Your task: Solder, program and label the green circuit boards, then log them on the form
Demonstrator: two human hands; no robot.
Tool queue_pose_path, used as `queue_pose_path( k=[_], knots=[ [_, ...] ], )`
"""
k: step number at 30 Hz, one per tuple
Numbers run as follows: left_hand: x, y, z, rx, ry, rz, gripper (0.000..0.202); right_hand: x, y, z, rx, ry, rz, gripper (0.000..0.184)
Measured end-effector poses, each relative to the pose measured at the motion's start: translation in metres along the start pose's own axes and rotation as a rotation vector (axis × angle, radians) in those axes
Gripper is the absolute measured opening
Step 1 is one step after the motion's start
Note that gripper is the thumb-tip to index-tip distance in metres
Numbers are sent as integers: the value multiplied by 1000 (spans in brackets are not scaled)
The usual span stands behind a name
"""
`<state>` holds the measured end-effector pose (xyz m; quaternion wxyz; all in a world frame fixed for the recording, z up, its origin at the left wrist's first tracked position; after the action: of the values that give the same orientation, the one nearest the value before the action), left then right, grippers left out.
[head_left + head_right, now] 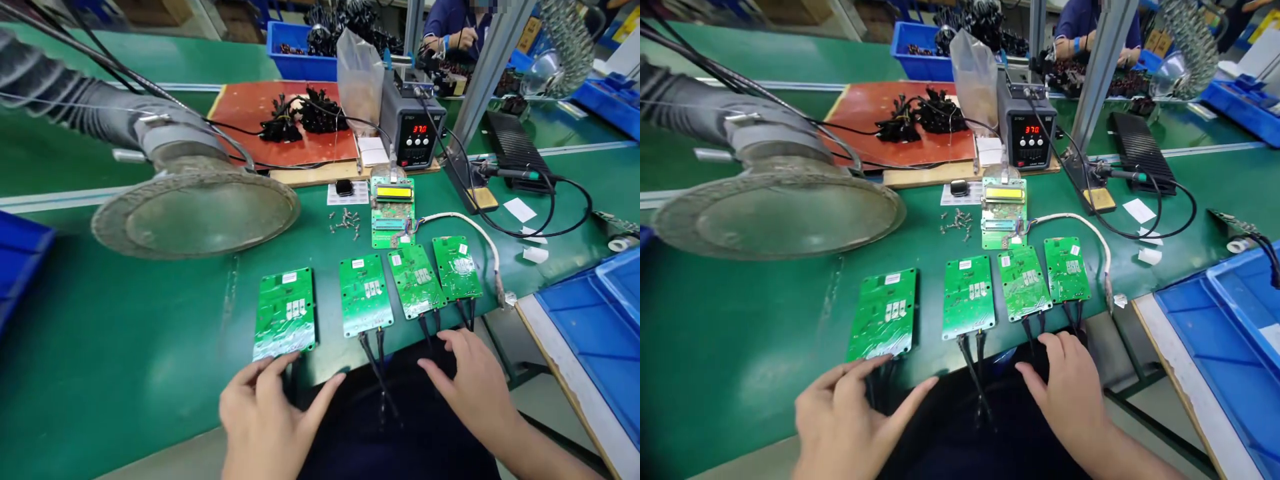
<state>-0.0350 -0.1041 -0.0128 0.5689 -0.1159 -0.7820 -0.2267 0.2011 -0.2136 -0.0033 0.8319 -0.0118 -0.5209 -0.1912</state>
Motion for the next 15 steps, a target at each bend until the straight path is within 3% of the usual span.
queue_pose_path(
  k=[2, 4, 8, 12, 15],
  knots=[
    [2, -1, -2, 17, 111, -127, 54, -4, -3, 1, 4, -89, -23, 39],
    [2, -2, -5, 12, 158, -178, 54, -4, -3, 3, 31, -124, -71, 41],
    [3, -3, -6, 37, 92, -119, 37, -9, 5, 29, 154, -37, -108, 38],
    [10, -4, -2, 91, 26, -124, 29, -31, 18, 67, 234, -69, -13, 41],
    [16, -8, 14, 290, -166, -108, 27, -44, 25, 80, 215, -125, 12, 41]
  ],
)
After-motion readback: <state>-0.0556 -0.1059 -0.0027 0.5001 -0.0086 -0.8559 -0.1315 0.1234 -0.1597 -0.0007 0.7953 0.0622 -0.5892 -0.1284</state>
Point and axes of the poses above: each hand's wrist, its own y-axis towards the middle knuckle, its own x-axis out of the back of the hand, z = x × y, the point moved 4 cm from there along y, towards the middle knuckle, and after that the axes turned 9 degrees about y, right-handed, at the moved point
